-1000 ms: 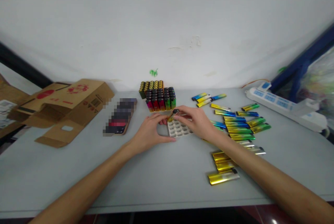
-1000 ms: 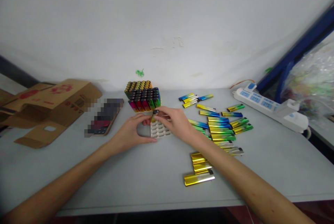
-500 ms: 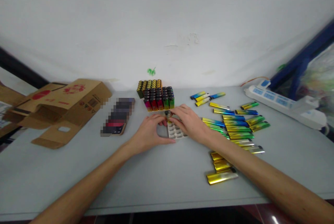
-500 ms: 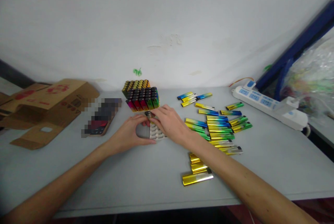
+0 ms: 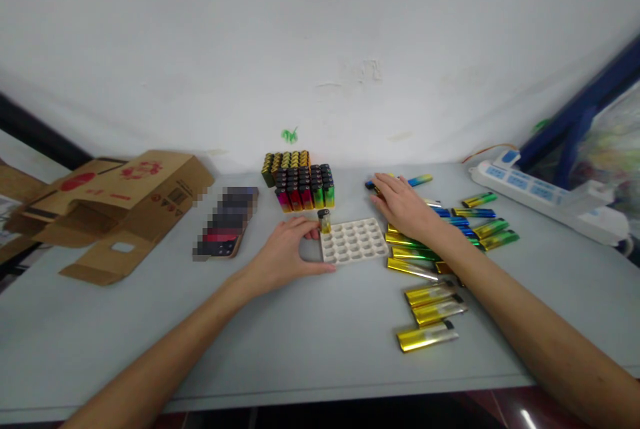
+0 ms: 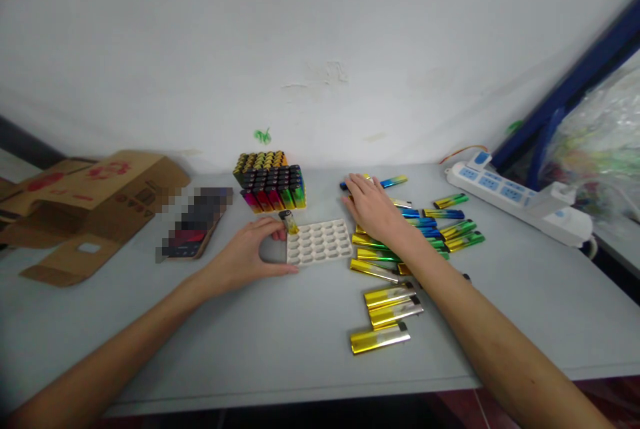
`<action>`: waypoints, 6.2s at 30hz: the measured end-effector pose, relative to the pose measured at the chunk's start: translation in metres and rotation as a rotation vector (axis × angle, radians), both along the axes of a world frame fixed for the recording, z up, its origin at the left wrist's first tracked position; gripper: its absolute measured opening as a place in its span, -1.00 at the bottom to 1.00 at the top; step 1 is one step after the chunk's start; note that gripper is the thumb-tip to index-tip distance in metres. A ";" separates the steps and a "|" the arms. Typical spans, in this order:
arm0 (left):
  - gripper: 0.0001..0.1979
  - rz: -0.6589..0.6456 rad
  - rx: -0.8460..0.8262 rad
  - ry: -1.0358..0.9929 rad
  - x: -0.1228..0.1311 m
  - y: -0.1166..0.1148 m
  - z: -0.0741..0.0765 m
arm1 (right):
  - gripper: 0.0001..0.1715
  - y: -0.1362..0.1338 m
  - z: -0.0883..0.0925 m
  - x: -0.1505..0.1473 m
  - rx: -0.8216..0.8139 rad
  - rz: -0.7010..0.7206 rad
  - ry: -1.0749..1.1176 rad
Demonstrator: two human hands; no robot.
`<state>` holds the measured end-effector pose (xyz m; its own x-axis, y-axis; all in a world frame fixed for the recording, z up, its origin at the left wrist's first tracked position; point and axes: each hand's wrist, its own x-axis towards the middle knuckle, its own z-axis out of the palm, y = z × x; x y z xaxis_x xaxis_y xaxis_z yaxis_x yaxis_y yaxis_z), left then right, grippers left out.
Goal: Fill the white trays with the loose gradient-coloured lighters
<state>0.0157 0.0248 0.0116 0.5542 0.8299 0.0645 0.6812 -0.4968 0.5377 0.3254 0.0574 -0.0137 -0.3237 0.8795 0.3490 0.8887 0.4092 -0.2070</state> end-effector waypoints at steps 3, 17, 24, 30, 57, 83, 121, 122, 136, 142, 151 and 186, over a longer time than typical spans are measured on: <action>-0.40 -0.001 0.016 -0.008 -0.001 0.000 -0.001 | -0.45 0.000 -0.001 0.002 -0.022 0.004 -0.052; -0.40 -0.013 0.049 -0.024 -0.002 0.000 -0.004 | -0.77 -0.003 0.016 -0.013 0.095 0.122 -0.191; -0.41 -0.018 0.060 -0.043 -0.002 0.001 -0.005 | -0.82 -0.009 0.026 -0.013 0.187 0.159 0.247; -0.41 0.022 0.045 -0.096 -0.003 0.000 -0.003 | -0.72 -0.036 0.036 -0.031 0.020 0.086 0.678; -0.45 0.013 0.057 -0.080 -0.004 0.000 -0.003 | -0.39 -0.049 0.029 -0.054 -0.176 -0.108 0.801; -0.37 -0.021 0.091 -0.075 -0.001 0.001 -0.005 | -0.69 -0.054 0.026 -0.068 -0.200 0.384 0.696; -0.45 0.007 0.076 -0.049 -0.005 0.001 -0.001 | -0.75 -0.035 0.056 0.059 -0.452 0.070 -0.032; -0.45 0.008 0.076 -0.044 -0.006 0.002 -0.001 | -0.75 -0.036 0.055 0.062 -0.476 0.053 -0.032; -0.45 -0.006 0.084 -0.052 -0.007 0.002 0.002 | -0.64 -0.037 0.066 0.039 -0.255 0.039 0.217; -0.45 -0.013 0.075 -0.056 -0.007 0.002 0.001 | -0.55 -0.041 0.061 0.009 -0.367 0.132 0.710; -0.43 -0.011 0.068 -0.076 -0.007 0.002 0.001 | -0.57 -0.058 0.057 -0.015 -0.718 0.217 1.094; -0.46 -0.021 0.058 -0.047 -0.008 0.003 0.001 | -0.43 -0.056 0.038 -0.038 -0.366 -0.158 0.758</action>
<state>0.0078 0.0273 0.0130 0.5665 0.8123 0.1390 0.6450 -0.5420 0.5387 0.2871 0.0018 0.0242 0.0179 0.9941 0.1069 0.4978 0.0839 -0.8632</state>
